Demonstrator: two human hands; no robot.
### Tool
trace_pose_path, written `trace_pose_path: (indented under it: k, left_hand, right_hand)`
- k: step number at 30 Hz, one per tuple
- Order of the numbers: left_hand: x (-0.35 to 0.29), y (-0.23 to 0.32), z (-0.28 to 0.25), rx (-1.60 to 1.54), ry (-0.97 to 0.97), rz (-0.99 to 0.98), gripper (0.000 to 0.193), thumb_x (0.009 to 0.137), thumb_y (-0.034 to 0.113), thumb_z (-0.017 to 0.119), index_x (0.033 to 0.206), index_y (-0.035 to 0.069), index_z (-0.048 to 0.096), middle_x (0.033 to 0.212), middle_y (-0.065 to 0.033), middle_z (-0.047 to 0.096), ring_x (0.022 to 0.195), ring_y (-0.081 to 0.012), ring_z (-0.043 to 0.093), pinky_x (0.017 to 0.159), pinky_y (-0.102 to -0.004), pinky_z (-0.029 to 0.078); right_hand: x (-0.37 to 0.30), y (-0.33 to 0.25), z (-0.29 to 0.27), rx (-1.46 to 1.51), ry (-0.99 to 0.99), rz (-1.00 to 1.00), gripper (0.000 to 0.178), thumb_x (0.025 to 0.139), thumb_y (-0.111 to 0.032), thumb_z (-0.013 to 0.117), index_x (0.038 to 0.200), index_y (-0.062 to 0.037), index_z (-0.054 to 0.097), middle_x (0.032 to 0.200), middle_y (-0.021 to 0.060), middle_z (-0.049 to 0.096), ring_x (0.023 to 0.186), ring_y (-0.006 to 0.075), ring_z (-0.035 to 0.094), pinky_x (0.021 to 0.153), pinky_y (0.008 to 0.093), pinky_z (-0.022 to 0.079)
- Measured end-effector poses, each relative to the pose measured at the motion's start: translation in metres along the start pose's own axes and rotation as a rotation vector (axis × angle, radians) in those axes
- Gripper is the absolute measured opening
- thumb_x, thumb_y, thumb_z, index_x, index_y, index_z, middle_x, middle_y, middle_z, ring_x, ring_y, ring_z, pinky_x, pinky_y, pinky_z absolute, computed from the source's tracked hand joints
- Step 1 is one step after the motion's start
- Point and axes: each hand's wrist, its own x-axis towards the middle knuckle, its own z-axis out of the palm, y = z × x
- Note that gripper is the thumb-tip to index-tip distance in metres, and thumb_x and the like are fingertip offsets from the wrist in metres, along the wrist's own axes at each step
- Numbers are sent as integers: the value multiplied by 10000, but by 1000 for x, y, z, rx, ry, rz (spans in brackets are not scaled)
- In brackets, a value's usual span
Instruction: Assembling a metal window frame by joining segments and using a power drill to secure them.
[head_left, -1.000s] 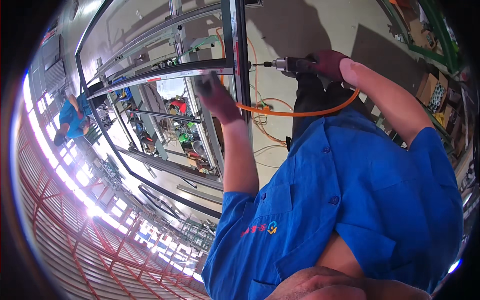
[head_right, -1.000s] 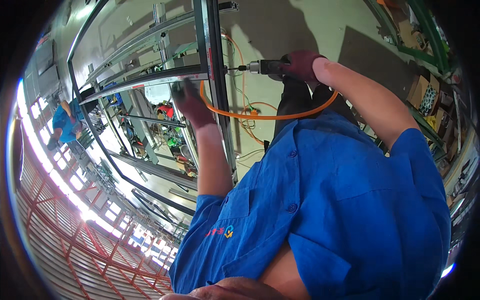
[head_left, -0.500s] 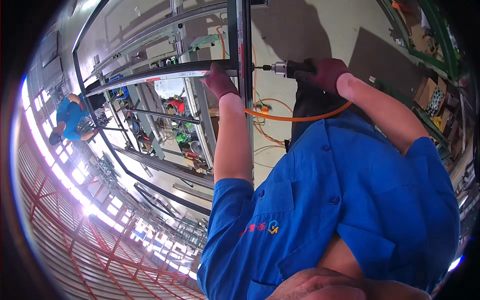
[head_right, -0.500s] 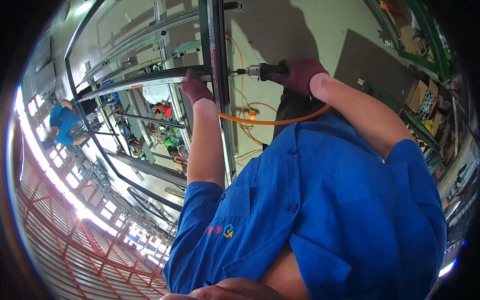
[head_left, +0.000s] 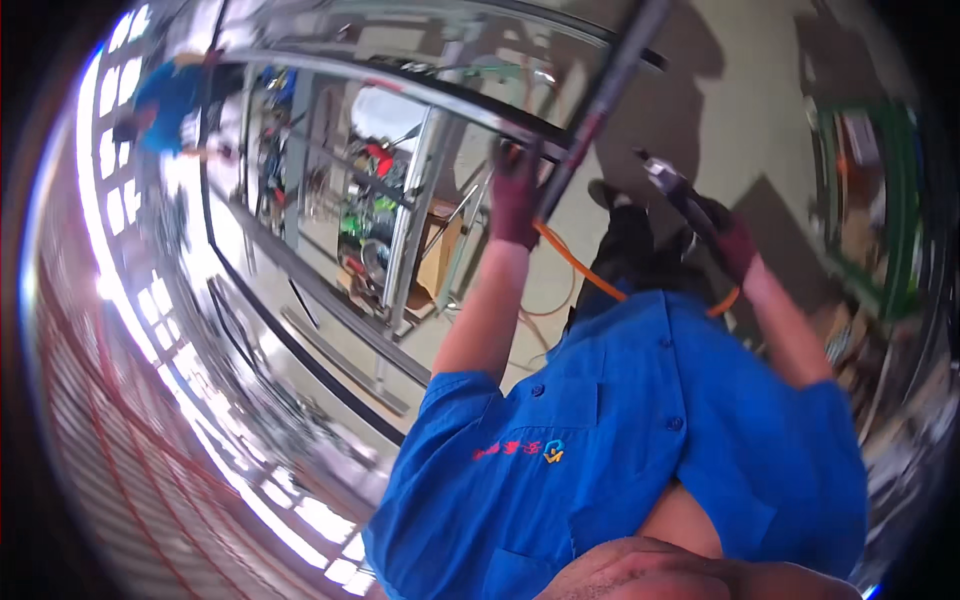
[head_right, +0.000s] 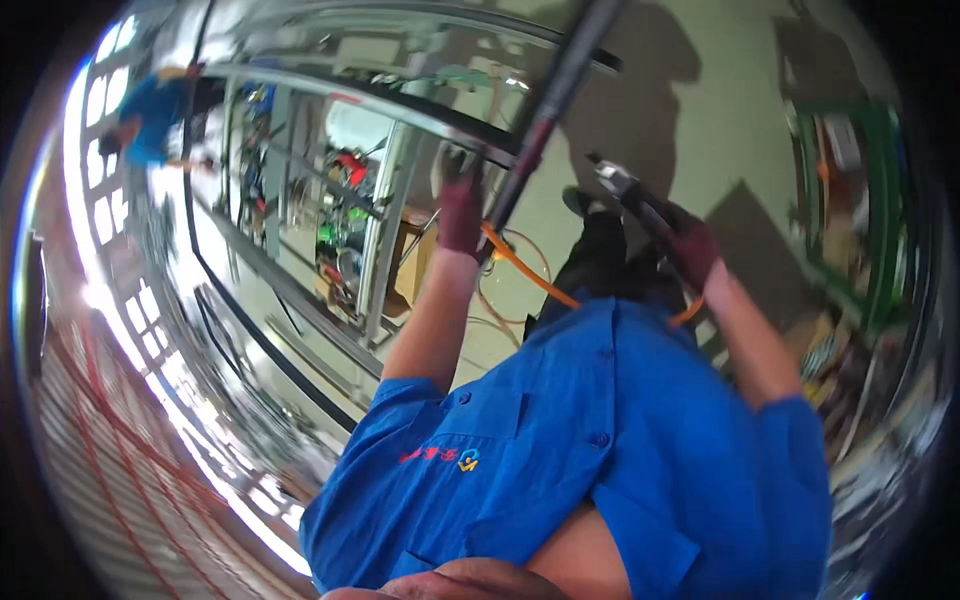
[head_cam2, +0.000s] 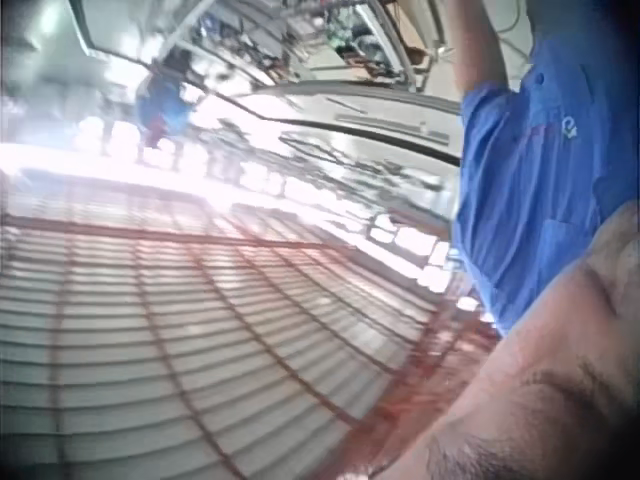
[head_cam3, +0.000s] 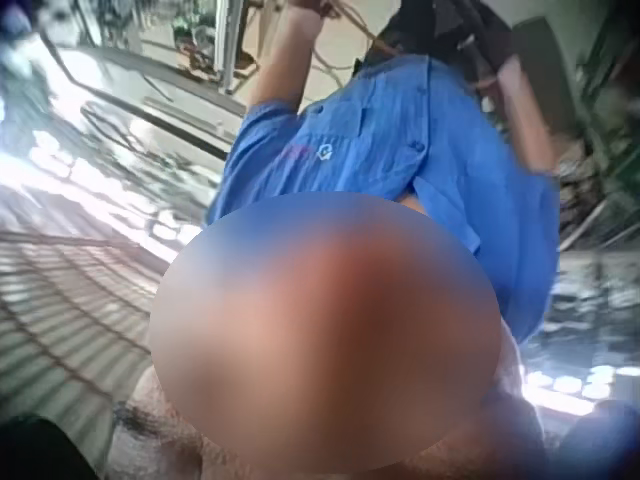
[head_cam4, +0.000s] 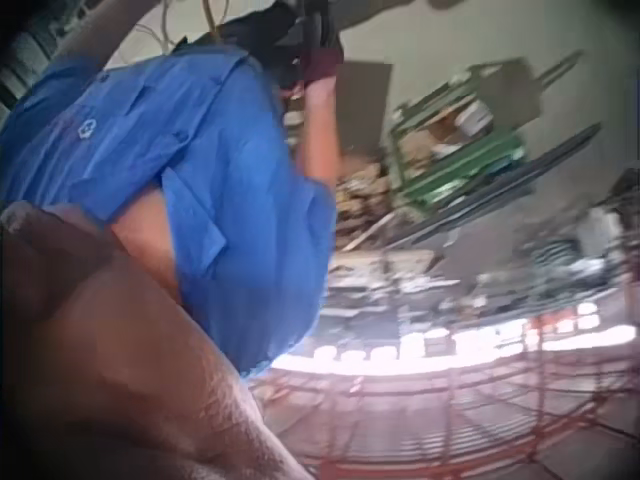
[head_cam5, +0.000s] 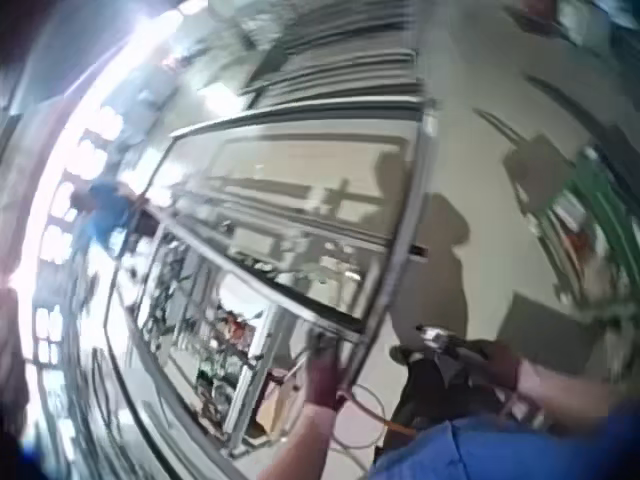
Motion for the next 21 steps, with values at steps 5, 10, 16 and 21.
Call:
trace_pose_path:
  k: [5,10,16,21]
  left_hand:
    - [-6,123,-54,-681,-120,-323,762,1046,270,784,1665,9,424,1519,-138,585,1412,-199,562,1161,-367,484]
    - [5,153,-139,-1121,-27,-184,629,1064,205,739,1605,-1,495,1448,-126,659,1348,-193,620,1141,-374,506]
    - [-45,66,-220,-1109,139,-792,466,984,287,809,1321,-7,679,1121,-100,781,913,-197,772,783,-334,604]
    - [-142,-97,-224,-828,346,-993,365,963,325,787,1168,23,776,961,-80,782,774,-162,722,665,-325,531]
  right_hand:
    - [34,-128,30,138,38,-200,563,1120,-341,630,1611,-79,551,1134,78,726,846,114,652,770,280,572]
    - [38,-247,100,160,-296,-399,487,1109,-210,592,1574,-68,569,1229,126,723,937,186,722,796,338,588]
    - [44,-295,139,-538,-369,-853,370,1068,-245,656,1397,-84,705,1263,196,716,1141,371,728,972,420,578]
    - [90,-229,128,-554,-72,-832,372,1027,-264,709,1357,-91,726,1208,186,715,1146,390,701,995,456,570]
